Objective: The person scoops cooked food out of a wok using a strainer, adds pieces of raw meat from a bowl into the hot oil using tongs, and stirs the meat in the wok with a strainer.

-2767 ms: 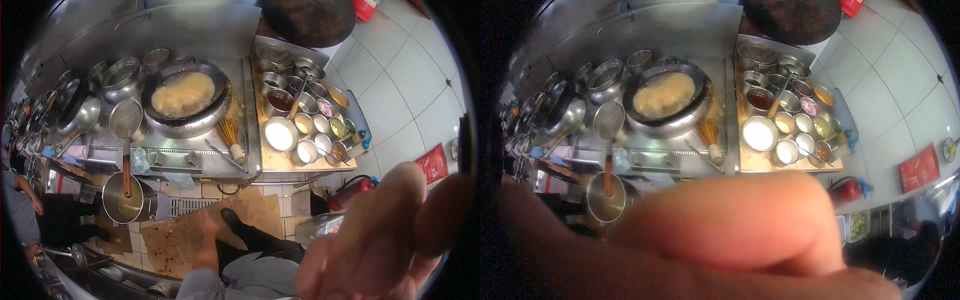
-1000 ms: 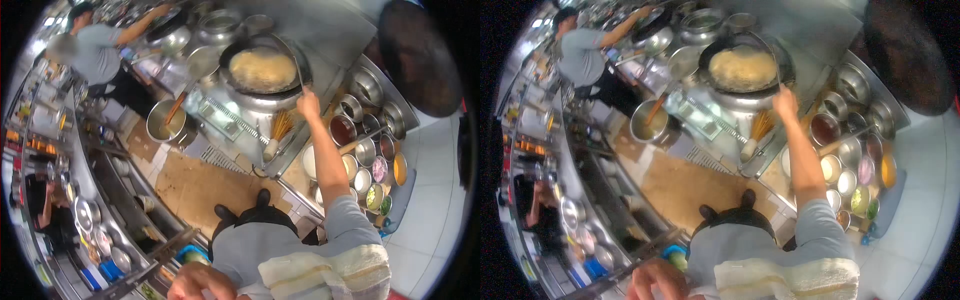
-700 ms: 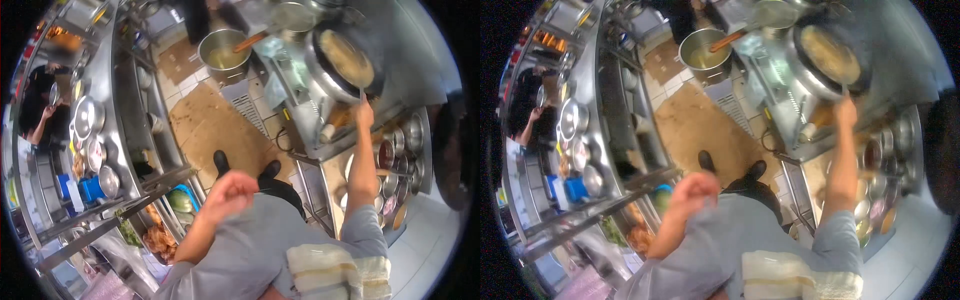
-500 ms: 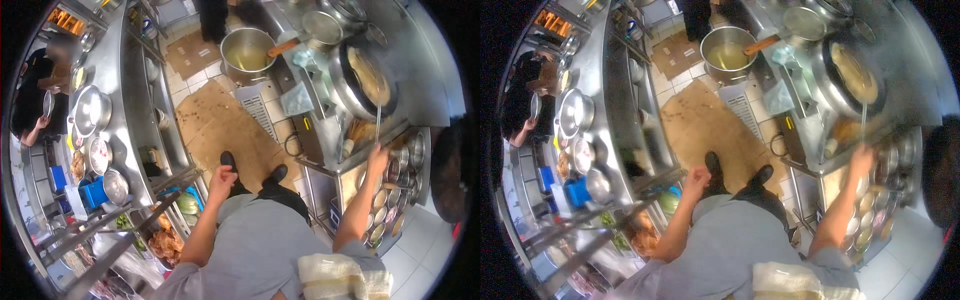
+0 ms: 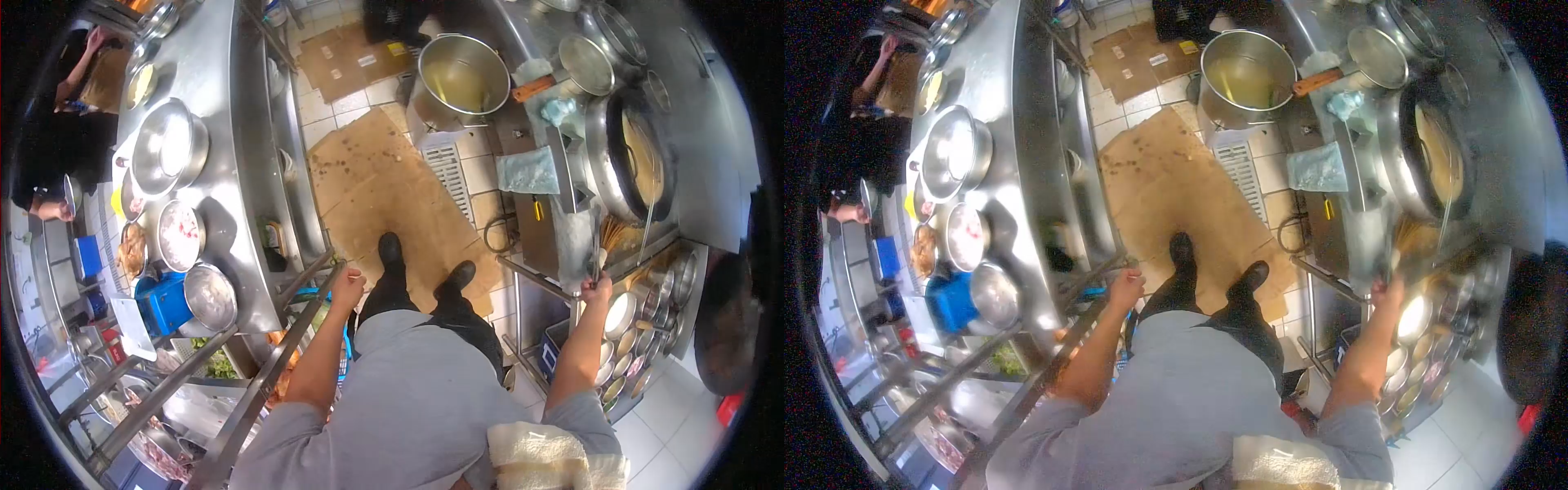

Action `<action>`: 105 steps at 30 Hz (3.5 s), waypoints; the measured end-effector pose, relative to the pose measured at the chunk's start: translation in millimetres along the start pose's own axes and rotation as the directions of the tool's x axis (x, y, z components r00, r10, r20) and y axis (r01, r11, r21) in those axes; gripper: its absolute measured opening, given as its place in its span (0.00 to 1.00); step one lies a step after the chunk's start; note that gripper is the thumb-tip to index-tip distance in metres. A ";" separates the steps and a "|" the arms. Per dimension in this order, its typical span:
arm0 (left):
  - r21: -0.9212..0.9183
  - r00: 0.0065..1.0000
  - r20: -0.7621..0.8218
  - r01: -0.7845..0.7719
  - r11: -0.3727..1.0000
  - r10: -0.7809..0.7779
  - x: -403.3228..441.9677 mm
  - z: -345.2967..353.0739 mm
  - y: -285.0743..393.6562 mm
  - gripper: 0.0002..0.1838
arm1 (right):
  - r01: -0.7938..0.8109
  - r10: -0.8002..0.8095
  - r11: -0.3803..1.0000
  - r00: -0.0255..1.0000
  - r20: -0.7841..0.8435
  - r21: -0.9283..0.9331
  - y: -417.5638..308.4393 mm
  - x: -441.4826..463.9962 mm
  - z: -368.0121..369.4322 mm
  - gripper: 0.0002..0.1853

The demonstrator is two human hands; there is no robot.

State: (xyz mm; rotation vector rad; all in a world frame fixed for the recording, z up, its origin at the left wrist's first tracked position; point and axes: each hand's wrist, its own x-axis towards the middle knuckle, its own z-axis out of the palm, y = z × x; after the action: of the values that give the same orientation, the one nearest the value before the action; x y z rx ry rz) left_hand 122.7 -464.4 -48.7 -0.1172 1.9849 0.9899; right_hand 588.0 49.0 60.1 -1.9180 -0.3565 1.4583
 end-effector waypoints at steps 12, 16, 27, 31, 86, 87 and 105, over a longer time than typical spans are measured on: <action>0.426 0.963 0.146 -0.268 0.864 0.227 48.7 46.8 -30.4 0.18 | 0.683 -0.882 0.276 0.459 0.104 -0.676 21.9 -185.9 -108.3 0.19; 0.487 0.950 0.237 -0.296 0.822 0.202 55.7 67.7 -43.3 0.19 | 0.703 -0.612 0.662 0.708 0.352 -0.260 55.5 -327.2 4.2 0.23; 0.480 0.935 0.251 -0.343 0.807 0.248 64.8 123.7 -117.9 0.34 | 0.725 0.133 -0.086 0.688 0.714 -0.683 358.2 -19.3 256.6 0.28; 0.612 0.972 0.150 -0.236 0.755 0.182 82.5 127.4 -84.8 0.37 | 0.784 0.246 -0.525 0.513 0.822 -0.332 453.6 91.2 385.2 0.18; 0.586 0.591 0.805 -0.781 -0.214 0.051 134.7 -15.2 -52.0 0.18 | -0.118 -0.001 0.084 0.993 -0.119 -0.989 309.7 -180.7 -164.3 0.18; 0.608 0.601 0.790 -0.740 -0.288 0.124 136.8 -10.2 -41.5 0.15 | -0.142 0.084 0.172 0.988 -0.129 -0.975 311.1 -194.0 -179.8 0.20; 0.663 0.601 0.747 -0.635 0.397 -0.286 -59.5 205.9 54.0 0.06 | -0.171 -0.314 0.916 0.258 -0.914 -0.363 523.5 -387.3 -363.6 0.24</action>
State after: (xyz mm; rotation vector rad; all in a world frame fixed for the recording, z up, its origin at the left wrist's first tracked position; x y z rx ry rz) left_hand 273.9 -304.2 -30.9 1.0793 1.3749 -0.1552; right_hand 699.1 -688.4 43.8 -2.6750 -0.1162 -0.1679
